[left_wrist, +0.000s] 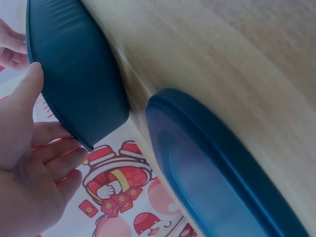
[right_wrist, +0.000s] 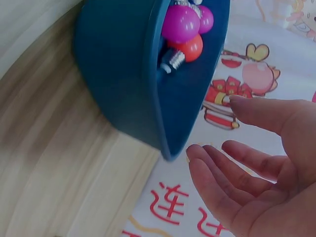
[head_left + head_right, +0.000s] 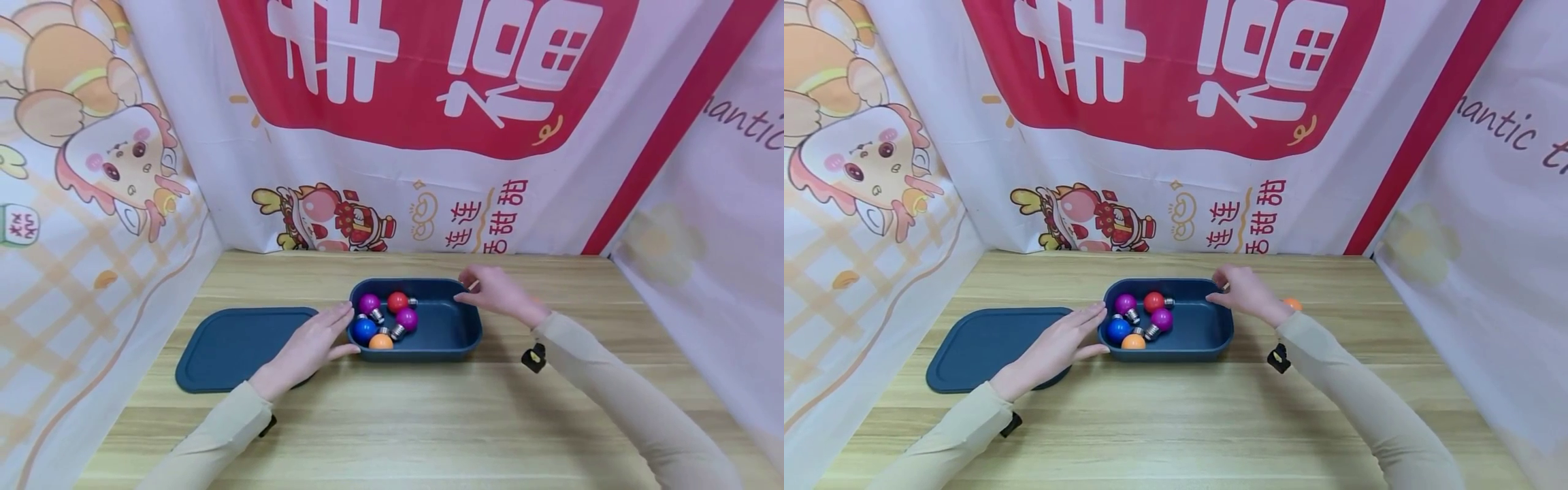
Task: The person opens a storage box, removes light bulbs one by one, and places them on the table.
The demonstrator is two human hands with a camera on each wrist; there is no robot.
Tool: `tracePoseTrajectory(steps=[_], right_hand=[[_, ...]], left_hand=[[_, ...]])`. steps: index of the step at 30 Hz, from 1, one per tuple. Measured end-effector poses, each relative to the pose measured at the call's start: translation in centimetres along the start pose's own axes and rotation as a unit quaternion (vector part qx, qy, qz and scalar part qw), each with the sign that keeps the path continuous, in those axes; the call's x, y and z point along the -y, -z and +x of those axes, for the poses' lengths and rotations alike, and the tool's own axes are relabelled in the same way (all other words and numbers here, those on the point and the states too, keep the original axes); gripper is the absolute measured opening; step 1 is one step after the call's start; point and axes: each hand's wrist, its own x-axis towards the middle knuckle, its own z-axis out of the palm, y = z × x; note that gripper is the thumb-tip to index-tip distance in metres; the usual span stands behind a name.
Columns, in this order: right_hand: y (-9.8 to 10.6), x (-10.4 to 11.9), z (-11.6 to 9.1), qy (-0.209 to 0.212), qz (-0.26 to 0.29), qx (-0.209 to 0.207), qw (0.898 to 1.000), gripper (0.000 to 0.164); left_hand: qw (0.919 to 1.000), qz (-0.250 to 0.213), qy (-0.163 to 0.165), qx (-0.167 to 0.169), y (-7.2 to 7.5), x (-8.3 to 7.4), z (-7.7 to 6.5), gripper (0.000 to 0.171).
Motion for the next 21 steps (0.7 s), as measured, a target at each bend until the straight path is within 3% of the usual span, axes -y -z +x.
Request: tracePoseTrajectory(steps=[21], right_hand=[[-4.0, 3.1, 3.0, 0.069, 0.008, 0.073, 0.995, 0.041]], left_hand=[[0.9999, 0.006, -0.006, -0.005, 0.0, 0.0, 0.1, 0.074]])
